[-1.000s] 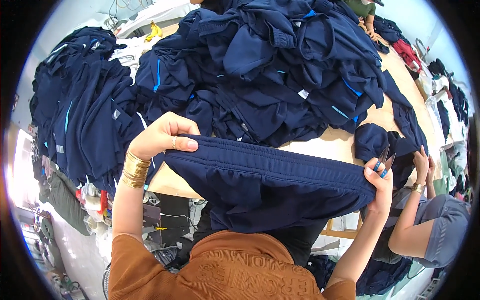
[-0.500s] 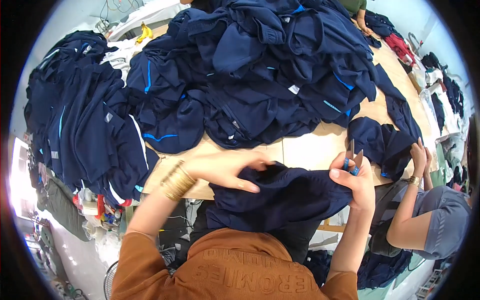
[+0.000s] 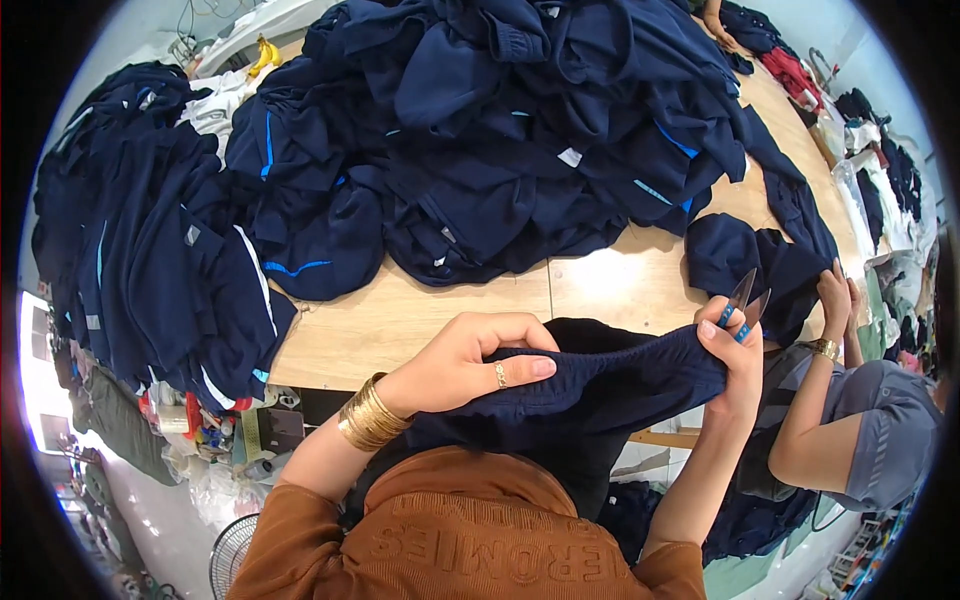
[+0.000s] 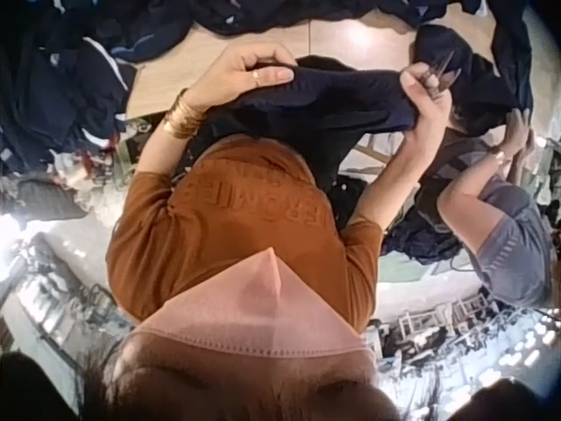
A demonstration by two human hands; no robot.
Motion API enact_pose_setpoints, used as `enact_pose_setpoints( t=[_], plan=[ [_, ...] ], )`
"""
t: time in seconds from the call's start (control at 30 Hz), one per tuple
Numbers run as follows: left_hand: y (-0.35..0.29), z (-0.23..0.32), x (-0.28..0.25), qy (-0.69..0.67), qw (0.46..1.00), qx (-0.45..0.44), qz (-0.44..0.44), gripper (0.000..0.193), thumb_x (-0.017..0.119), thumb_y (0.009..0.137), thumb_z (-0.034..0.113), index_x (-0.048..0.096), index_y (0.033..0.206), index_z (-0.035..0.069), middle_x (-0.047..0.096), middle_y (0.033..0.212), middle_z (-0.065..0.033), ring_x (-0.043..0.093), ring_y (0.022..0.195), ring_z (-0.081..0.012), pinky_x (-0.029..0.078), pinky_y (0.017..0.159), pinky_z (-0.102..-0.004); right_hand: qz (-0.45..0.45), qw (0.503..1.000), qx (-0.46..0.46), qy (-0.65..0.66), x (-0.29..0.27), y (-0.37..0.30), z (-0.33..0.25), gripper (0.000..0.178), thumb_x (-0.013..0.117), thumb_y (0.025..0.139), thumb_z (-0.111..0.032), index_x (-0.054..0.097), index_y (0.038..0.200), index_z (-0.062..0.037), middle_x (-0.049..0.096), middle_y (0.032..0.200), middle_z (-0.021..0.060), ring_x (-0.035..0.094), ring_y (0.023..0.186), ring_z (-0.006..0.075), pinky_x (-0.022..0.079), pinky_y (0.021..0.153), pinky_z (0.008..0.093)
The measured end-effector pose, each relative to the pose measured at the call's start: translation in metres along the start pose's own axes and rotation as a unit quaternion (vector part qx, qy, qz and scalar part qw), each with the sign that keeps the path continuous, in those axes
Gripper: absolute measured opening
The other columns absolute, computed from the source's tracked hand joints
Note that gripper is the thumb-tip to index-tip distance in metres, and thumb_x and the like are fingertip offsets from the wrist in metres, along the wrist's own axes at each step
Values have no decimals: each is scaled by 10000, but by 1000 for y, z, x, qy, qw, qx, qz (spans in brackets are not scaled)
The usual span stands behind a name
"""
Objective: Trimming excess threads and inspecting tags on blue garments at a textile manufacturing workstation.
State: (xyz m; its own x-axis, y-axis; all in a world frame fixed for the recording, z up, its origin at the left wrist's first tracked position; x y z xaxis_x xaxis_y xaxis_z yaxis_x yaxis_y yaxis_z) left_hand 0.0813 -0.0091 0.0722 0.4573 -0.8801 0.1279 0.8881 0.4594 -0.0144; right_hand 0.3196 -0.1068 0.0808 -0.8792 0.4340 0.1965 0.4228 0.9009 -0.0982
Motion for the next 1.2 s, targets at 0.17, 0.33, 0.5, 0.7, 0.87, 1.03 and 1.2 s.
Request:
enact_pose_setpoints(
  t=[0.17, 0.33, 0.5, 0.7, 0.87, 1.03, 1.2],
  plan=[
    [-11, 3, -9, -62, 995, -34, 66, 144, 584, 862, 114, 589, 917, -18, 590, 836, 4, 514, 768, -30, 416, 711, -175, 28, 999, 4, -23, -17, -1, 12, 77, 643, 715, -33, 570, 715, -11, 534, 654, -13, 464, 590, 54, 340, 557, 191],
    [-17, 9, -4, -142, 987, -33, 72, 148, 588, 856, 112, 593, 926, -19, 592, 853, 1, 521, 780, -36, 419, 714, -179, 51, 996, 38, -59, -19, 0, 46, 48, 632, 751, -25, 591, 762, -3, 540, 679, -24, 464, 620, 43, 357, 597, 184],
    [-9, 2, -1, -173, 983, -18, 57, 159, 585, 857, 108, 594, 950, -20, 598, 871, -9, 528, 791, -41, 423, 720, -183, 11, 990, 5, -139, 17, 1, 70, 78, 618, 795, -70, 582, 769, -5, 533, 692, -30, 449, 664, 42, 358, 627, 181],
    [-6, -1, 3, -115, 992, -27, 54, 160, 584, 856, 93, 606, 968, -20, 607, 871, -11, 539, 789, -47, 435, 716, -196, 15, 961, -76, -264, 35, -2, 71, 231, 673, 760, -127, 556, 923, -14, 550, 739, 25, 473, 665, 89, 394, 639, 214],
    [-6, 6, 4, -31, 998, -10, 51, 146, 586, 854, 89, 617, 939, -26, 625, 869, -31, 552, 802, -66, 442, 731, -212, 77, 941, -148, -295, 40, -18, 34, 339, 732, 697, -212, 575, 939, -33, 539, 713, 25, 471, 590, 110, 385, 534, 232],
    [-5, 7, 5, -6, 999, 4, 50, 145, 596, 848, 94, 621, 937, -19, 627, 864, -29, 548, 792, -63, 439, 719, -211, -5, 857, -289, -426, 51, -41, 3, 268, 739, 669, -248, 614, 783, -40, 485, 578, 49, 468, 482, 192, 358, 471, 279],
    [-5, 7, 4, -4, 999, 4, 53, 145, 604, 845, 98, 623, 936, -14, 621, 847, -20, 533, 772, -53, 429, 693, -198, -33, 797, -330, -504, 60, -47, -3, 288, 739, 641, -312, 625, 767, -81, 450, 563, 19, 441, 469, 186, 323, 444, 289]
  ],
)
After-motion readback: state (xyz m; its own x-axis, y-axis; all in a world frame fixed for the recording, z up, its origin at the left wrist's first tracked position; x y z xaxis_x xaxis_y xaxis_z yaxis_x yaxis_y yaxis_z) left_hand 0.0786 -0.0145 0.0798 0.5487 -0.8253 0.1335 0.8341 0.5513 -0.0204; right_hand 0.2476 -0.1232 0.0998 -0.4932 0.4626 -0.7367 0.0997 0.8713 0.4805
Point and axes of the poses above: each hand's wrist, its own y-axis towards the middle knuckle, its own x-axis out of the palm, z = x × y, the point moved 3 cm from there along y, towards the middle knuckle
